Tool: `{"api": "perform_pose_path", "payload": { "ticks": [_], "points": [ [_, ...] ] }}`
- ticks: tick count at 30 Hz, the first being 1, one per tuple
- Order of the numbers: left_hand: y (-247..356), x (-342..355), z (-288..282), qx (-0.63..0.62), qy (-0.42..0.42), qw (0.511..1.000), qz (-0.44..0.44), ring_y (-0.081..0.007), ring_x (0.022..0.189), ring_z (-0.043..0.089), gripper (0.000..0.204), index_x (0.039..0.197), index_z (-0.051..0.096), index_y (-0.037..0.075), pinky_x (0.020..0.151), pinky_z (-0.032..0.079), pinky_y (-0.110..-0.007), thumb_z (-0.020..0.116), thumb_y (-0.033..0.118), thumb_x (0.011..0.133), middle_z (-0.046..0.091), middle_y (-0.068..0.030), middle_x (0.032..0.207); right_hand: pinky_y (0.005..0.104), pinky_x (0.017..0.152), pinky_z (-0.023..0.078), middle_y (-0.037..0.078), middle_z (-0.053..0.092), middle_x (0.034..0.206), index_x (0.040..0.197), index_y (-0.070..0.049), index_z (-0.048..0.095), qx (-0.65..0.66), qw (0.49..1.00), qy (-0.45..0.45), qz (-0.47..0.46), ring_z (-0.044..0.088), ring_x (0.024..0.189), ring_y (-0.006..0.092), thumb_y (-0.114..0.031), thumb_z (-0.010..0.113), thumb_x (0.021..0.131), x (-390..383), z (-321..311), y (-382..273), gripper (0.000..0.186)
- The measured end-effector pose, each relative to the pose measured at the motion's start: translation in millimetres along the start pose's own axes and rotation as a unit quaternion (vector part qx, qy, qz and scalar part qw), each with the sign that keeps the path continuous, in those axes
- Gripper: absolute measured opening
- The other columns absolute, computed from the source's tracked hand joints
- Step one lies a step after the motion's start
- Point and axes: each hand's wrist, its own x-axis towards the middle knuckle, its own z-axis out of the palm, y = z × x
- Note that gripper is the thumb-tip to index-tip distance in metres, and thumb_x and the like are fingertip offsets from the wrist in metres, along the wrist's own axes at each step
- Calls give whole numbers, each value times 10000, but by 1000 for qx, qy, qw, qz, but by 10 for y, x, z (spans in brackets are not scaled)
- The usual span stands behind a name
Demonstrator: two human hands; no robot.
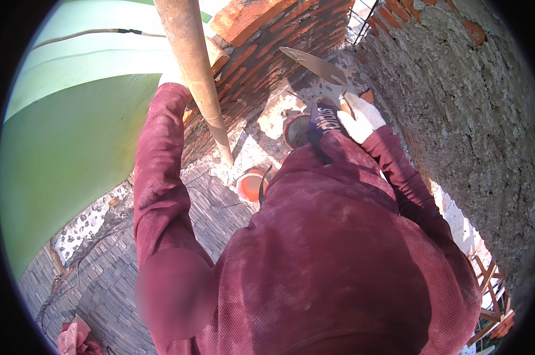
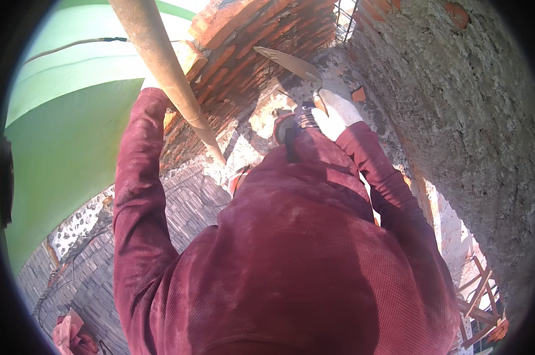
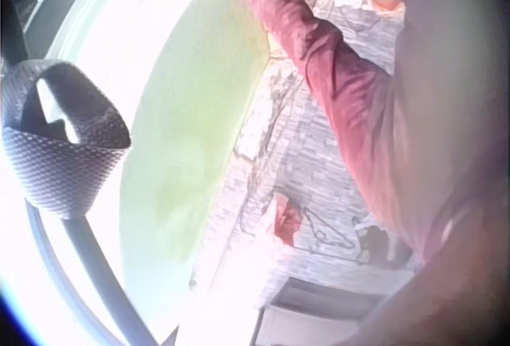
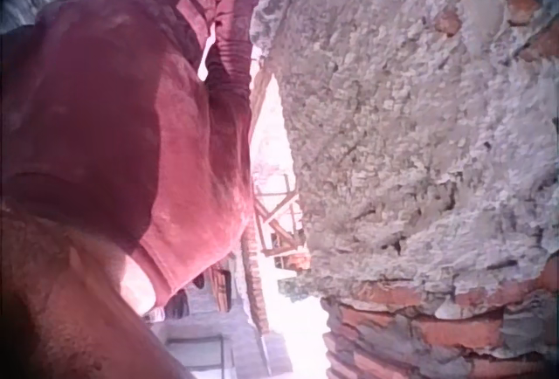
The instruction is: The person lays bricks on a wall using a trowel to apply mortar. They pick up bricks, place them, and tap them into position while repeatedly scooping mortar from a bucket.
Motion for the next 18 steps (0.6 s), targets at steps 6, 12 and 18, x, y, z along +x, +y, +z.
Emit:
{"api": "perform_pose_path", "payload": {
  "ticks": [6, 12, 18],
  "points": [
    [15, 8, -14, -9, -12, 1000, -15, -296, 1101, 627, 1067, 1562, 287, 41, 934, 511, -410, 890, 306, 723, 622, -173, 1283, 512, 805, 492, 255, 646, 978, 1063, -28, 574, -15, 997, 47, 58, 611, 975, 473, -288, 605, 922, -369, 23, 221, 298],
    [26, -83, 21, -24, -27, 999, -36, -285, 1082, 630, 1083, 1569, 270, 44, 920, 517, -408, 890, 315, 723, 626, -164, 1269, 512, 795, 492, 255, 644, 967, 1051, -29, 572, -21, 996, 71, 51, 614, 969, 475, -307, 624, 910, -360, -76, 160, 315],
    [8, -46, 18, -52, -30, 997, -45, -273, 1064, 634, 1099, 1576, 253, 46, 905, 522, -405, 890, 323, 724, 630, -155, 1255, 508, 808, 491, 249, 639, 965, 1041, -26, 574, 9, 997, 55, 60, 614, 977, 470, -309, 628, 912, -252, -128, 78, 315]
  ]
}}
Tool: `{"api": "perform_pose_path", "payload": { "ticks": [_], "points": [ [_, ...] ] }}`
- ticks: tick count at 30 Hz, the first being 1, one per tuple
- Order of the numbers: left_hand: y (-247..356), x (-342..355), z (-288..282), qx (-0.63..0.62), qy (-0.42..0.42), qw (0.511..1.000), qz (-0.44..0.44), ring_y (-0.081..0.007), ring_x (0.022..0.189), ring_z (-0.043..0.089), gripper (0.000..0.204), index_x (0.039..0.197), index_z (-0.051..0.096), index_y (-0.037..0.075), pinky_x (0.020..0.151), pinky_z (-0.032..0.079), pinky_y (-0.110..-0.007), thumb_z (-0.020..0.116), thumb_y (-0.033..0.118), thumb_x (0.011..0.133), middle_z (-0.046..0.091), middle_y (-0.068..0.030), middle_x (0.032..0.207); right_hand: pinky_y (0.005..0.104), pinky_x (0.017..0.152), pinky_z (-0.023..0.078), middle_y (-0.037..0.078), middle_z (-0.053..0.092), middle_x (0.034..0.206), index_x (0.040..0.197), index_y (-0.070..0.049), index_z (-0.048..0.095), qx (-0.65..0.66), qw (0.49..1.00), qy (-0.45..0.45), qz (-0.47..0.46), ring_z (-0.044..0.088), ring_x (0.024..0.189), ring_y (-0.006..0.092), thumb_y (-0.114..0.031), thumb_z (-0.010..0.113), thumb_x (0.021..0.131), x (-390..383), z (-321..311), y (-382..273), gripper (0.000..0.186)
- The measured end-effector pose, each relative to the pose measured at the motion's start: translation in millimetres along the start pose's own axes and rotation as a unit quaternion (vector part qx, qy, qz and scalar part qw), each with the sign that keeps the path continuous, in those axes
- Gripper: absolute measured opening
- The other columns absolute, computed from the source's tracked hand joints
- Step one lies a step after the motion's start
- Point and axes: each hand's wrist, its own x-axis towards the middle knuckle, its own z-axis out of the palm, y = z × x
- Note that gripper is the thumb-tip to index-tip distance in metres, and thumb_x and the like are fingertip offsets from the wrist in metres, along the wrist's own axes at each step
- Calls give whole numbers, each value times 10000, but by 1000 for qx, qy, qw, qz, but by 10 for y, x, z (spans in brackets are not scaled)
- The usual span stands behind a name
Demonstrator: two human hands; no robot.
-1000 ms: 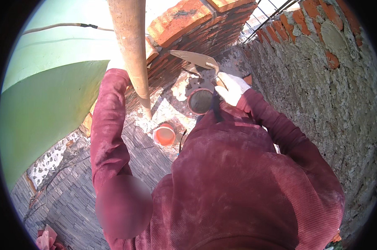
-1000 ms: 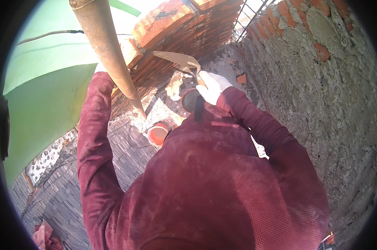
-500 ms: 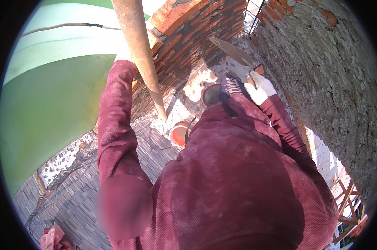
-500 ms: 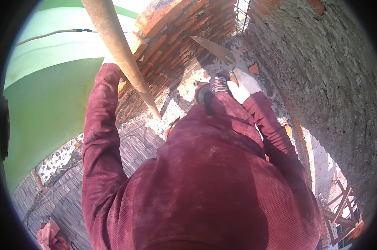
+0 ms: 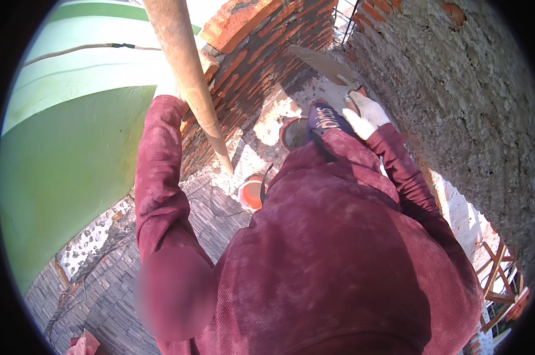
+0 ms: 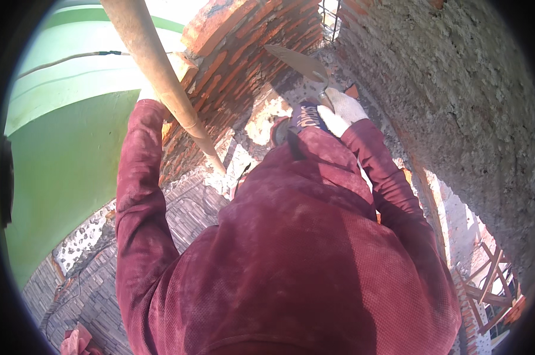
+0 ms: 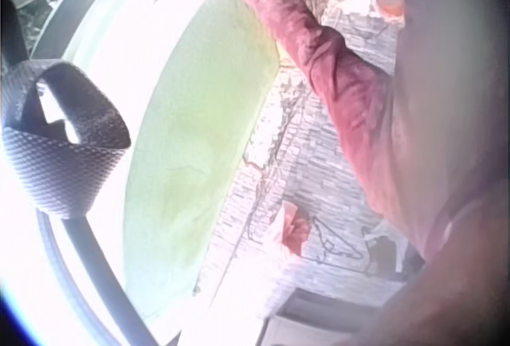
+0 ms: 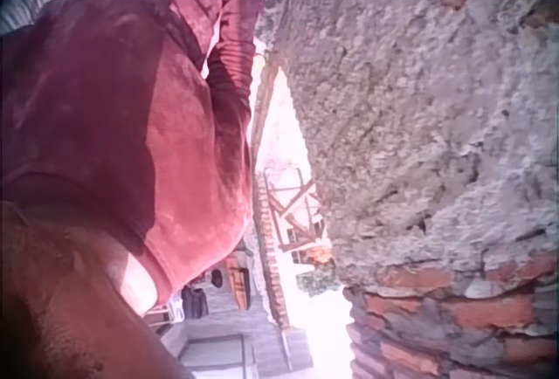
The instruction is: The person lays bricks on a wall using a trowel to apply mortar. They pick up bricks, place them, and tap them into position while repeatedly scooping mortar from a bucket.
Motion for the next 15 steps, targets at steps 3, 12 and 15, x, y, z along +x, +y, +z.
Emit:
{"api": "perform_pose_path", "payload": {
  "ticks": [3, 12, 15],
  "points": [
    [0, 46, -19, -34, -3, 999, 1, -267, 1054, 636, 1107, 1579, 244, 47, 897, 524, -404, 889, 328, 724, 632, -151, 1248, 485, 842, 500, 250, 641, 1025, 1122, -12, 571, -7, 999, 24, -27, 621, 1009, 462, -296, 640, 908, 34, -28, -94, 362],
    [305, 480, -205, -345, -134, 929, 2, -250, 1026, 642, 1132, 1589, 218, 51, 875, 532, -400, 889, 341, 725, 638, -138, 1227, 456, 880, 537, 227, 623, 1154, 1374, -8, 478, -90, 990, 46, -95, 635, 1078, 428, -247, 611, 939, 589, -514, -686, 513],
    [682, 570, -416, -380, -154, 911, 48, -227, 978, 650, 1162, 1599, 189, 58, 840, 540, -387, 890, 360, 723, 646, -117, 1192, 470, 797, 555, 219, 644, 1047, 1273, -17, 521, -160, 976, 64, -130, 664, 953, 427, -256, 602, 954, 1202, -638, -942, 407]
  ]
}}
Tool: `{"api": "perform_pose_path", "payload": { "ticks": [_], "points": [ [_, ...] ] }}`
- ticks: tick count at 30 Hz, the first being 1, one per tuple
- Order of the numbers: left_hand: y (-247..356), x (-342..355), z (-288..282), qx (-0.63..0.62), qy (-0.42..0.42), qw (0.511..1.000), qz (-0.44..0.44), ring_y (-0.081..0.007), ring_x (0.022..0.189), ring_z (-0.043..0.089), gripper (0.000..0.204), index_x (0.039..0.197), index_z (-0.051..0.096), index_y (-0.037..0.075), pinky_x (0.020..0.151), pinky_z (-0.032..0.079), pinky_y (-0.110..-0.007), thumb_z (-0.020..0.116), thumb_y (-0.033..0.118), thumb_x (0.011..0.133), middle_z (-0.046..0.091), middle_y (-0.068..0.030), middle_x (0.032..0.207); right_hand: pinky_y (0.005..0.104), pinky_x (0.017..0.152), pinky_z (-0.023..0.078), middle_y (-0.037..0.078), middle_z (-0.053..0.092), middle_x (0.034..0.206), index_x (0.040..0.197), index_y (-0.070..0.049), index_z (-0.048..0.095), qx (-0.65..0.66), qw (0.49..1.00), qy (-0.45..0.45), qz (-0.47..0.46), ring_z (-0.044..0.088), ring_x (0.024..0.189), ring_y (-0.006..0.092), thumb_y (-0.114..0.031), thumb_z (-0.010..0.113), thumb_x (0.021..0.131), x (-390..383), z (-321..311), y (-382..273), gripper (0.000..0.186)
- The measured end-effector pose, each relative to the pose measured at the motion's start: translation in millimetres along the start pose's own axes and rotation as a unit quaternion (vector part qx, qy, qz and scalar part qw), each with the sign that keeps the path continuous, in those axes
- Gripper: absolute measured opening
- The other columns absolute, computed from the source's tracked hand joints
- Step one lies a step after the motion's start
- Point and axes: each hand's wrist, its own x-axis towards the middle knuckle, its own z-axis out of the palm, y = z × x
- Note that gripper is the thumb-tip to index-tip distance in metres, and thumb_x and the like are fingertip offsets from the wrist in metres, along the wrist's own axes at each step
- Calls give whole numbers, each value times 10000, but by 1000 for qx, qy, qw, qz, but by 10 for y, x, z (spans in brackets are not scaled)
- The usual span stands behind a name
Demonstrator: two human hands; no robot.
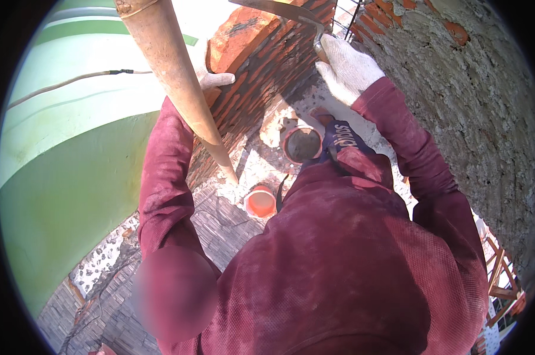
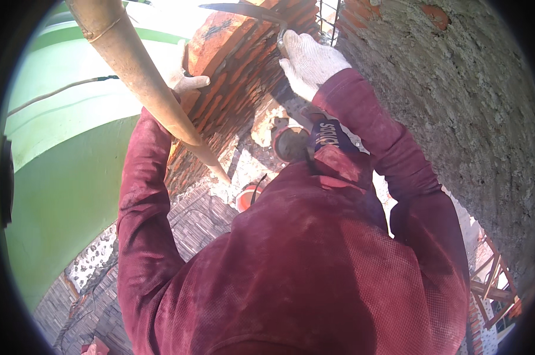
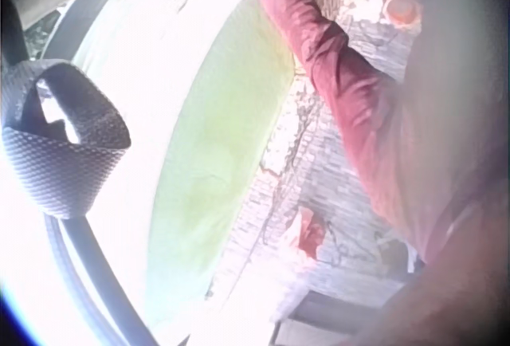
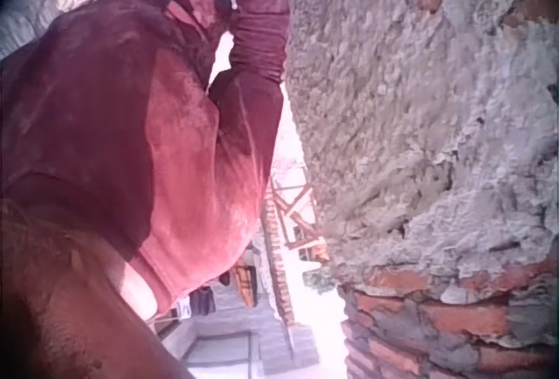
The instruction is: The person lays bricks on a wall using a trowel to apply mortar. They pick up bricks, place them, and tap them into position while repeatedly scooping mortar from a bucket.
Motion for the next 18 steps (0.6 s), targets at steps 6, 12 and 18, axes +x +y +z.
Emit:
{"api": "perform_pose_path", "payload": {
  "ticks": [6, 12, 18],
  "points": [
    [-288, -195, 165, 103, 141, 984, 19, -254, 1147, 586, 1013, 1434, 474, 88, 975, 464, -386, 940, 465, 617, 657, -135, 1209, 447, 850, 555, 209, 679, 1105, 1248, -34, 604, 26, 978, 63, -200, 675, 982, 391, -295, 581, 984, 805, 239, -354, 372],
    [-338, -174, 168, 81, 147, 986, -5, -242, 1073, 588, 956, 1376, 507, 88, 923, 466, -384, 941, 467, 613, 656, -114, 1142, 451, 865, 542, 206, 684, 1054, 1161, -3, 630, 78, 982, -11, -169, 678, 939, 349, -254, 540, 998, 1088, 594, -785, 313],
    [-376, -119, 187, 65, 153, 986, -10, -230, 1000, 589, 900, 1318, 539, 87, 871, 468, -381, 942, 468, 609, 655, -93, 1074, 459, 838, 539, 203, 632, 1064, 1090, -14, 640, 87, 983, -58, -148, 665, 975, 339, -203, 523, 981, 1127, 767, -855, 247]
  ]
}}
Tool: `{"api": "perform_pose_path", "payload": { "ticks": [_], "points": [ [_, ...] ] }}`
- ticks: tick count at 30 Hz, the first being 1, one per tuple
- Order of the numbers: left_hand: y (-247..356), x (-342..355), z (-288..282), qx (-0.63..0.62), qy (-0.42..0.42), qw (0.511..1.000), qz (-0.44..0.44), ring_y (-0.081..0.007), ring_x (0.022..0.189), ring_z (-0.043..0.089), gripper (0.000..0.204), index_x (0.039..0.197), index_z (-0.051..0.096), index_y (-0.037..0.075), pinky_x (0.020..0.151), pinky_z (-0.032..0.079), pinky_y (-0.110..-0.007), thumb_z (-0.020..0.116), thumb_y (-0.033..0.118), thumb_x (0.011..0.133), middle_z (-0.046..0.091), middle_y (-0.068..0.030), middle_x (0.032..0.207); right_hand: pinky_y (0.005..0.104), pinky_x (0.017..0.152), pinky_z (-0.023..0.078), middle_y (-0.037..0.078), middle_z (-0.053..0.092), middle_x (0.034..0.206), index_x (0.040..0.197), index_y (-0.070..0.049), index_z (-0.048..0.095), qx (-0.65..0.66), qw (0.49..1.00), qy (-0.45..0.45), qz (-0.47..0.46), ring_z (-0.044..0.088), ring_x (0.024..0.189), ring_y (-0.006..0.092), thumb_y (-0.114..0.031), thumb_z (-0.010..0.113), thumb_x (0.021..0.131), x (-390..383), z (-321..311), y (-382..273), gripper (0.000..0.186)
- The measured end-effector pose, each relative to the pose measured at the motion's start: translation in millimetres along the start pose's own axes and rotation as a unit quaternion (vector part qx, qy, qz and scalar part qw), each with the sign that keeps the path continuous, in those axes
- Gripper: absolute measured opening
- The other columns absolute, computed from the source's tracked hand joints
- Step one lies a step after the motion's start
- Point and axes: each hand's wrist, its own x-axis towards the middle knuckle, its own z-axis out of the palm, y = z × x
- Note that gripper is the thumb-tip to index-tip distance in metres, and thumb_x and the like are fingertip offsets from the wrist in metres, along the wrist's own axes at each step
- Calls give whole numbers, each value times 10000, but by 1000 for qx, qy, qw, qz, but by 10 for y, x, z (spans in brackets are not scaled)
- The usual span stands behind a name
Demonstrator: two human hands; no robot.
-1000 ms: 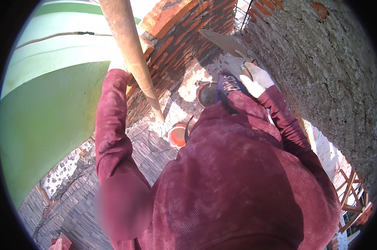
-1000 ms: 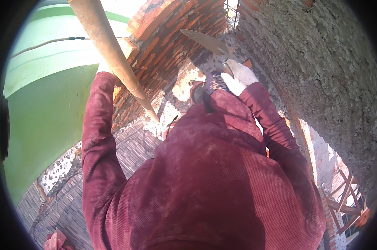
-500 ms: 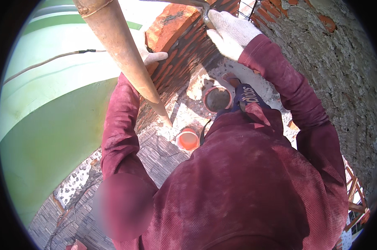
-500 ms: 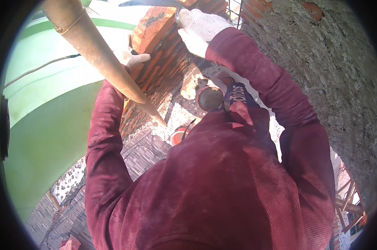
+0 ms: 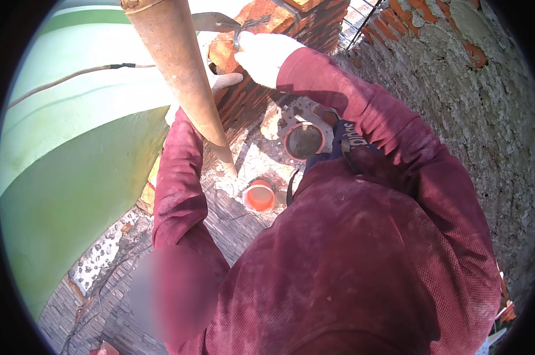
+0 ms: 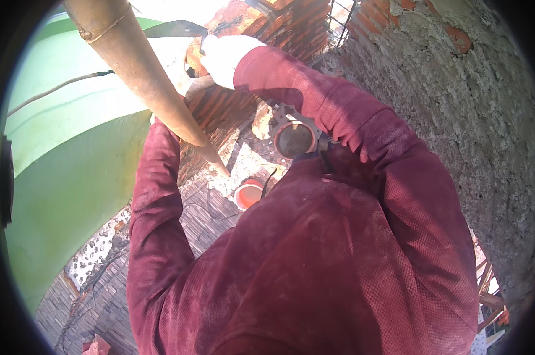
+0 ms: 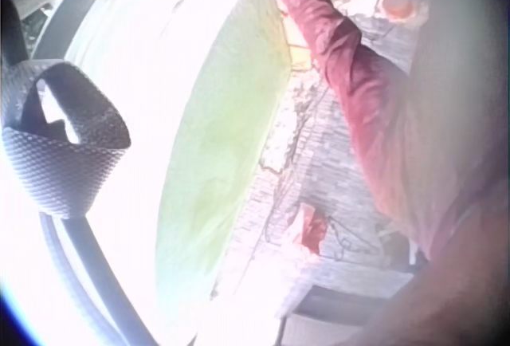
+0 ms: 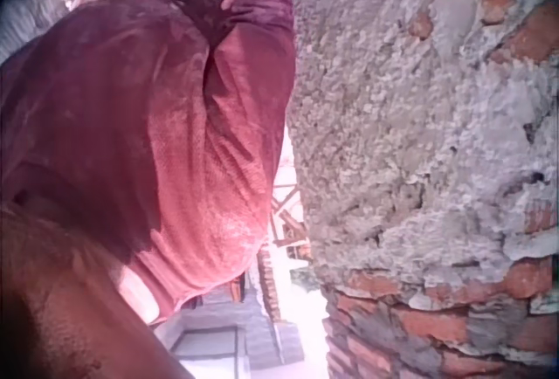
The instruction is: The person lays bricks on a wall using a trowel to apply mortar. They pick up bricks, place them, and tap them into position while repeatedly scooping mortar from a bucket.
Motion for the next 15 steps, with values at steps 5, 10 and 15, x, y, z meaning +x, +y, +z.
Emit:
{"api": "perform_pose_path", "payload": {
  "ticks": [5, 10, 15],
  "points": [
    [-3, -54, -32, -7, 3, 1000, -14, -220, 938, 591, 854, 1270, 567, 87, 828, 469, -379, 943, 470, 606, 655, -76, 1017, 447, 843, 537, 207, 646, 1067, 1109, -15, 625, -127, 984, -84, -96, 671, 943, 375, -205, 503, 991, 20, 186, 123, 255],
    [-38, -30, 3, -9, -4, 999, -31, -209, 877, 592, 809, 1222, 594, 86, 785, 470, -376, 944, 471, 602, 654, -59, 961, 436, 786, 535, 171, 708, 975, 1141, -30, 599, 154, 982, 84, 69, 691, 901, 360, -312, 567, 978, 153, -46, 67, 327],
    [-292, 20, 127, -28, 32, 999, 6, -173, 728, 523, 911, 1341, 550, 86, 681, 439, -341, 928, 473, 607, 575, 0, 800, 360, 687, 600, 125, 728, 816, 921, 23, 705, 404, 903, 119, 79, 709, 738, 219, -80, 813, 780, 865, -98, 314, 206]
  ]
}}
